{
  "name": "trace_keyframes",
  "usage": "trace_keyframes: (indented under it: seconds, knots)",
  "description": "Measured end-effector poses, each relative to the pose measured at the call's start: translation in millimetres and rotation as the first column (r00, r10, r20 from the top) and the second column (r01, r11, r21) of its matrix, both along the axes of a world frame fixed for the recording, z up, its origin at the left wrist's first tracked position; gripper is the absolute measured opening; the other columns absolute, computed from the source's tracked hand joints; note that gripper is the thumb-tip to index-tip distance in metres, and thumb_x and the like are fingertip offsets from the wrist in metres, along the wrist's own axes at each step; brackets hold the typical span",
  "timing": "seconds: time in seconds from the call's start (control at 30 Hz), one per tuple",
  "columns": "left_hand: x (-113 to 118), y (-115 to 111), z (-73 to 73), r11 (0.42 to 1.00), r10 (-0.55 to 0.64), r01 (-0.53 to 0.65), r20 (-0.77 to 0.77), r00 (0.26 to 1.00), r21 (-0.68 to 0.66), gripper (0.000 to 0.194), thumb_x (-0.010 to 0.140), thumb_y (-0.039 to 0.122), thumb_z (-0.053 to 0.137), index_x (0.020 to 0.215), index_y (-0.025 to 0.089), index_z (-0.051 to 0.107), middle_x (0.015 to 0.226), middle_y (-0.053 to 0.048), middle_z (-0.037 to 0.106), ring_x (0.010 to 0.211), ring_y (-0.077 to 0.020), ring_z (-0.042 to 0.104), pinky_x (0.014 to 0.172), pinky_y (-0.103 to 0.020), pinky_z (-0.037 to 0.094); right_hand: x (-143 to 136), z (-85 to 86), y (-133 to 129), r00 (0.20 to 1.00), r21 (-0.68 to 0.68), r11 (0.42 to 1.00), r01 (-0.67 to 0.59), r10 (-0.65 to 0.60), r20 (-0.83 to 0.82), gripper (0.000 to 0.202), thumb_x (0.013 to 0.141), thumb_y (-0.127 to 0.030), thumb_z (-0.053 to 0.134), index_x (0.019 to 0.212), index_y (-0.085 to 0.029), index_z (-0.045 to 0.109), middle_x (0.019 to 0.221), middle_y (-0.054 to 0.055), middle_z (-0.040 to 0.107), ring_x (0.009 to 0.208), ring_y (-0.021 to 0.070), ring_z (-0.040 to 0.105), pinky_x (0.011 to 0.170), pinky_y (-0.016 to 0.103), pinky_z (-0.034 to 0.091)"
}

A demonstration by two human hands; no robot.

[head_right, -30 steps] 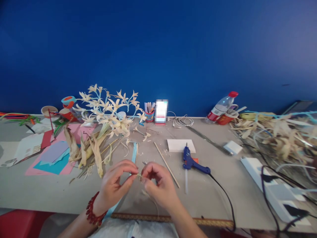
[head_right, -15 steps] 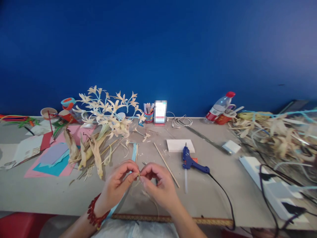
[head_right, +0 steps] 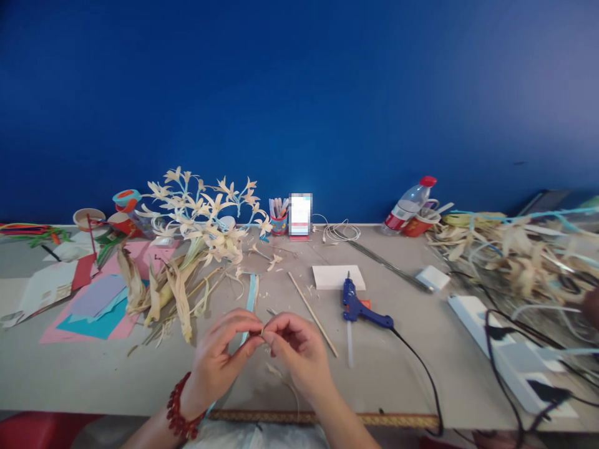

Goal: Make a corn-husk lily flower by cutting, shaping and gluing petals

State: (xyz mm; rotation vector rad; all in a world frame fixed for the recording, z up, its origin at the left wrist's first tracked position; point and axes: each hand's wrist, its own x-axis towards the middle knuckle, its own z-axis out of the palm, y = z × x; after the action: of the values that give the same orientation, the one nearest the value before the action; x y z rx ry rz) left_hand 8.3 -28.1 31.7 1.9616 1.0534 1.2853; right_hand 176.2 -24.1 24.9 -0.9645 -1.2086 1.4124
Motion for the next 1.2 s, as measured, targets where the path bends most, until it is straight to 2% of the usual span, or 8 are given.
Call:
trace_keyframes:
  seconds: [0.2, 0.37, 0.5, 0.7, 0.8, 0.97, 1.07, 1.2]
  knots:
    - [-1.4, 1.4, -1.8, 1.0, 0.026, -0.026, 0.049, 0.998, 0.015, 0.017, 0.087, 0.009, 0.059, 0.098, 0.022, 0.065, 0.087, -0.004, 0.068, 0.085, -0.0161, 0.065, 0.076, -0.028, 0.052, 0.8, 1.1, 0.5, 0.996, 0.194, 0.981, 0.003, -0.019, 0.085, 0.017, 0.089, -0.03, 0.063, 0.078, -0.02, 0.071, 0.074, 0.004, 0.067, 0.063, 0.0146, 0.058, 0.057, 0.025, 0.046]
    - [0.0, 1.6, -2.9, 0.999, 0.028, -0.026, 0.091, 0.995, -0.028, 0.014, 0.088, 0.011, 0.057, 0.094, 0.02, 0.065, 0.084, -0.004, 0.068, 0.082, -0.0174, 0.064, 0.075, -0.03, 0.052, -2.5, 1.1, 0.1, 0.986, 0.317, 0.948, 0.026, -0.077, 0.15, 0.009, 0.088, -0.025, 0.064, 0.081, -0.02, 0.067, 0.076, 0.004, 0.065, 0.071, 0.0175, 0.061, 0.064, 0.028, 0.049]
    - [1.6, 1.6, -4.4, 0.995, 0.024, -0.006, 0.175, 0.984, -0.103, 0.01, 0.089, 0.016, 0.057, 0.087, 0.019, 0.066, 0.08, -0.004, 0.067, 0.078, -0.0173, 0.063, 0.071, -0.029, 0.051, -5.2, 0.0, 0.8, 0.993, 0.272, 0.961, 0.048, -0.074, 0.087, 0.012, 0.085, -0.028, 0.068, 0.078, -0.02, 0.064, 0.074, 0.002, 0.062, 0.069, 0.0158, 0.058, 0.06, 0.025, 0.047]
    - [3.9, 0.2, -4.8, 0.959, -0.056, 0.15, 0.356, 0.933, -0.242, 0.014, 0.092, 0.023, 0.056, 0.084, 0.017, 0.066, 0.075, -0.005, 0.062, 0.073, -0.0159, 0.059, 0.066, -0.027, 0.049, -7.1, -5.8, 0.7, 0.998, 0.095, 0.995, -0.025, 0.031, -0.062, 0.026, 0.082, -0.04, 0.073, 0.074, -0.019, 0.059, 0.074, 0.001, 0.057, 0.061, 0.0124, 0.053, 0.053, 0.023, 0.043]
    - [5.6, -0.3, -8.2, 0.928, -0.06, 0.214, 0.447, 0.893, -0.304, 0.015, 0.092, 0.026, 0.058, 0.085, 0.017, 0.068, 0.078, -0.005, 0.061, 0.072, -0.0146, 0.058, 0.065, -0.025, 0.048, -7.6, -8.3, 0.2, 0.996, 0.092, 0.996, -0.01, 0.018, -0.086, 0.025, 0.082, -0.039, 0.073, 0.076, -0.019, 0.059, 0.073, 0.0, 0.056, 0.06, 0.0121, 0.053, 0.054, 0.023, 0.043]
    - [7.6, 0.8, -19.4, 0.854, 0.006, 0.31, 0.604, 0.797, -0.418, 0.009, 0.086, 0.027, 0.067, 0.086, 0.019, 0.071, 0.083, -0.003, 0.061, 0.071, -0.012, 0.056, 0.066, -0.023, 0.047, -4.8, -7.1, 0.5, 0.999, 0.23, 0.972, 0.052, -0.052, -0.007, 0.015, 0.086, -0.031, 0.07, 0.08, -0.021, 0.061, 0.077, 0.001, 0.057, 0.068, 0.014, 0.056, 0.06, 0.024, 0.045]
    - [8.5, 1.6, -22.8, 0.82, 0.033, 0.333, 0.619, 0.785, -0.466, 0.011, 0.082, 0.029, 0.072, 0.085, 0.019, 0.072, 0.086, -0.004, 0.062, 0.078, -0.0144, 0.058, 0.072, -0.025, 0.047, -1.1, -5.3, 1.5, 0.99, 0.341, 0.937, 0.071, -0.108, 0.092, 0.003, 0.088, -0.024, 0.066, 0.089, -0.023, 0.062, 0.082, 0.001, 0.058, 0.069, 0.0143, 0.057, 0.061, 0.025, 0.047]
    - [10.3, 4.2, -22.7, 0.794, 0.108, 0.303, 0.612, 0.783, -0.527, 0.016, 0.077, 0.032, 0.075, 0.078, 0.018, 0.068, 0.08, -0.002, 0.061, 0.079, -0.0157, 0.057, 0.074, -0.026, 0.046, 3.9, -4.3, 2.1, 0.945, 0.51, 0.858, -0.059, -0.116, 0.306, 0.011, 0.09, -0.016, 0.06, 0.098, -0.023, 0.064, 0.086, 0.004, 0.061, 0.076, 0.0164, 0.06, 0.066, 0.027, 0.048]
